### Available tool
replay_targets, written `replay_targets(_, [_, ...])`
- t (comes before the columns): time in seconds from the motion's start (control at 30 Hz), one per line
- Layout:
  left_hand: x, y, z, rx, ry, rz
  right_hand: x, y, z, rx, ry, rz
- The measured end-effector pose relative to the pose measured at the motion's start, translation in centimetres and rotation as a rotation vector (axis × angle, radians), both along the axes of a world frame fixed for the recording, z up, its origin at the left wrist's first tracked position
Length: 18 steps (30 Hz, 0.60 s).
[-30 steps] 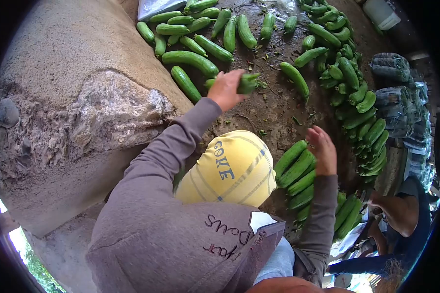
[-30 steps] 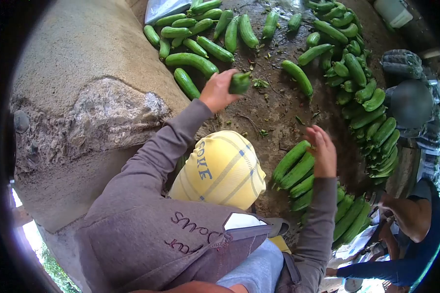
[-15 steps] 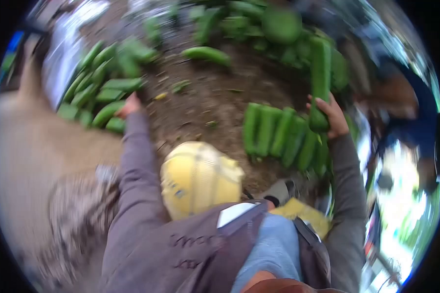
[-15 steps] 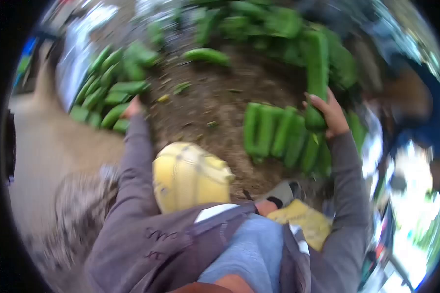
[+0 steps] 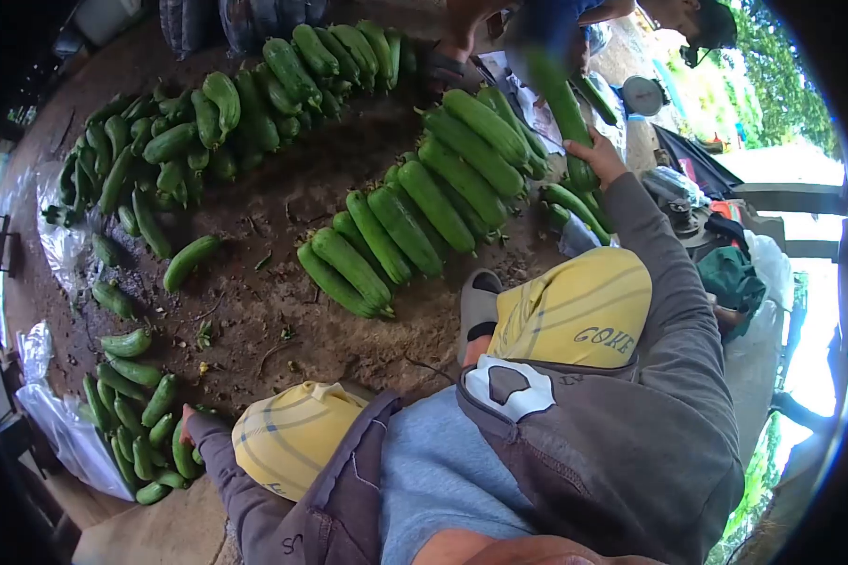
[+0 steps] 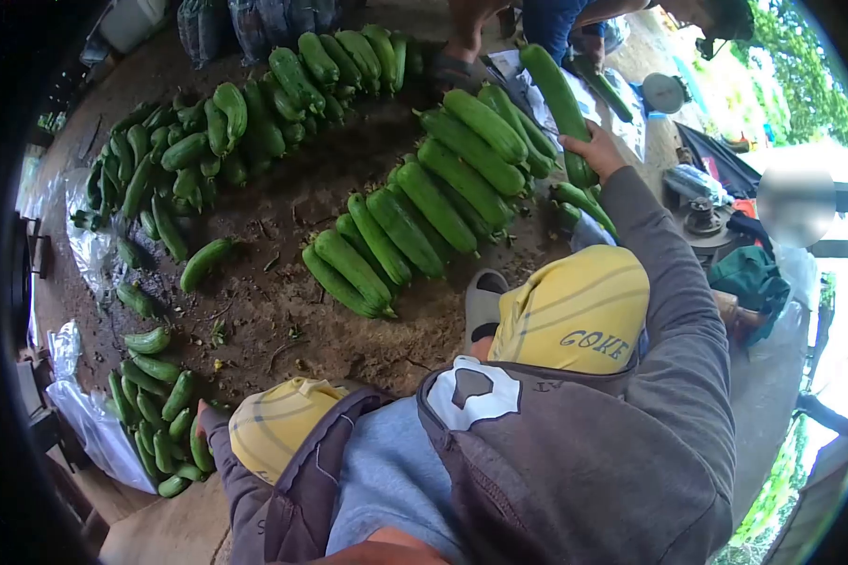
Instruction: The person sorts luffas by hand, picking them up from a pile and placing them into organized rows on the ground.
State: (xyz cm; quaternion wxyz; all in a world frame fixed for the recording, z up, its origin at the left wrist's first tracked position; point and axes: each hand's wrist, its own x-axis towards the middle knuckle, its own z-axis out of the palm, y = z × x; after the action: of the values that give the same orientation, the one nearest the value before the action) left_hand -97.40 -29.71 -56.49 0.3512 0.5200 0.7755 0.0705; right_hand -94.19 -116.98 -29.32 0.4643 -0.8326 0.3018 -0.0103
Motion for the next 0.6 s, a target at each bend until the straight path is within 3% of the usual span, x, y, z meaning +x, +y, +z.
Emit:
replay_targets(0.1, [-0.7, 0.7, 0.3, -0.151, -0.373, 0.122, 0.0, -5.2, -7.7, -0.188, -0.073, 0.0])
replay_targets(0.23, [-2.1, 1.3, 3.7, -0.27, -0.735, 0.219, 1.6, -9.2, -13.5, -0.378, 0.023, -0.022])
replay_targets(0.33, [-3.0, 1.5, 7.2, -0.311, -0.936, 0.248, 2.6, -10.3, -14.4, -0.594, 0.163, 0.008])
replay_targets(0.43, [-3.2, 0.6, 11.0, -0.345, -1.081, 0.224, 3.5, -10.3, -14.9, -0.604, 0.209, 0.051])
replay_targets(0.53, [-2.3, -1.2, 14.3, -0.356, -1.177, 0.006, 4.3, -11.8, -18.1, -0.486, 0.185, 0.151])
replay_targets(0.6, [-0.9, -0.8, 15.0, -0.313, -1.234, -0.366, 4.5, -12.7, -19.6, -0.41, 0.136, 0.167])
